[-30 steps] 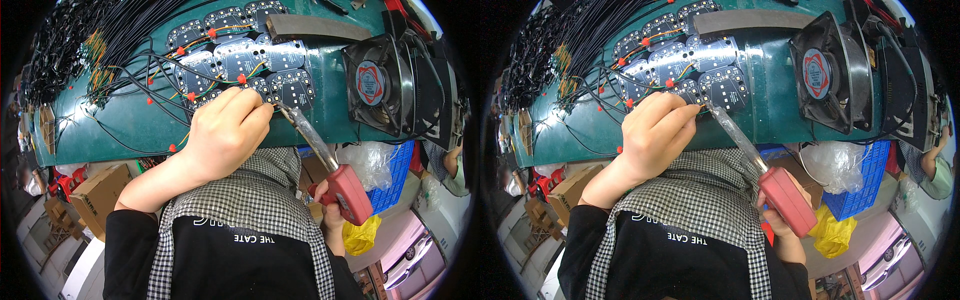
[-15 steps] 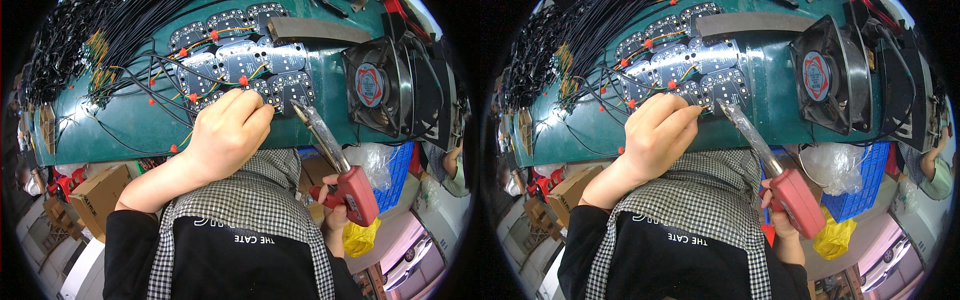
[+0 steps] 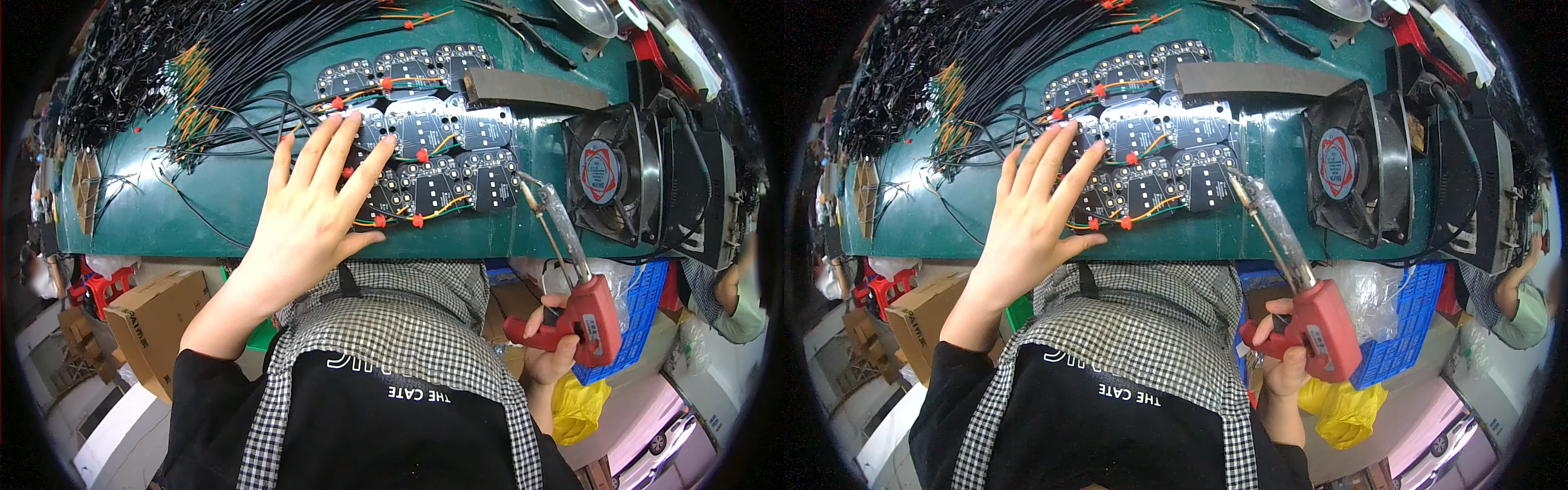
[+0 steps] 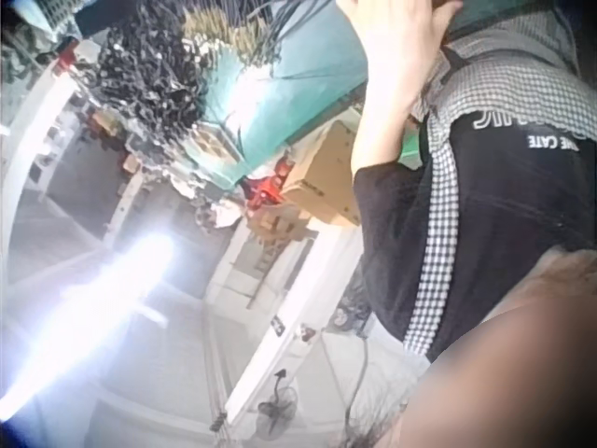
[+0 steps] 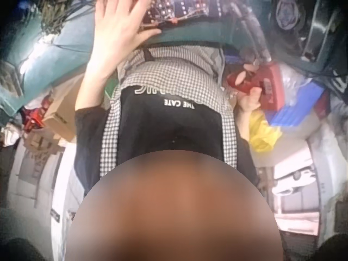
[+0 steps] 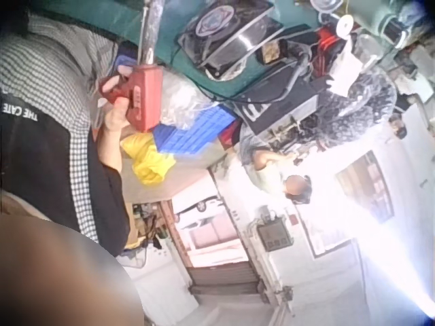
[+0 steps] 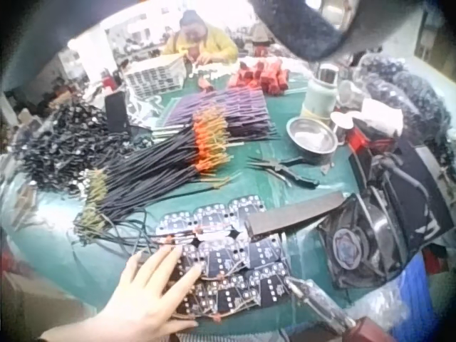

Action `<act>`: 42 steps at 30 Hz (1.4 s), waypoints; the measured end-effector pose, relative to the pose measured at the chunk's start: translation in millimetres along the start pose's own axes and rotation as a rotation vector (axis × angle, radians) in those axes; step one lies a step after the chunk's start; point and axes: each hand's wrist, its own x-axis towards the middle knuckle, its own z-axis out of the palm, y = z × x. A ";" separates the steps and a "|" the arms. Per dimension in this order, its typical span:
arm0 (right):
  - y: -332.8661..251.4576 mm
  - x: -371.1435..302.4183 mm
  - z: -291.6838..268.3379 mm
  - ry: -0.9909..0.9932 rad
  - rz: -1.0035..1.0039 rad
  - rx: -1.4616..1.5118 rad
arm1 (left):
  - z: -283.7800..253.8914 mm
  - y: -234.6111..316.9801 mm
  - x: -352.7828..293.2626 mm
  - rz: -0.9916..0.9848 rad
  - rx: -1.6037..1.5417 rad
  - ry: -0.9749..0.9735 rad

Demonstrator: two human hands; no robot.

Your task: The person places soldered circuit board panels into a storage crate under the workbench, then solders wires onto circuit boards on the table using a handheld soldering tool.

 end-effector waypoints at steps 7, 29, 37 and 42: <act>-0.9 39.4 43.3 -0.037 -0.040 0.251 | -3.1 -13.3 -10.7 0.029 0.000 0.023; -5.2 60.0 64.8 -0.070 0.022 0.474 | 15.8 -49.6 -3.3 0.166 -0.038 0.484; -2.8 61.1 60.4 -0.052 0.026 0.480 | 25.4 -50.8 3.9 -0.110 -0.096 0.224; -0.3 55.8 54.4 -0.065 0.024 0.487 | 19.3 -57.0 8.6 -0.056 -0.031 0.305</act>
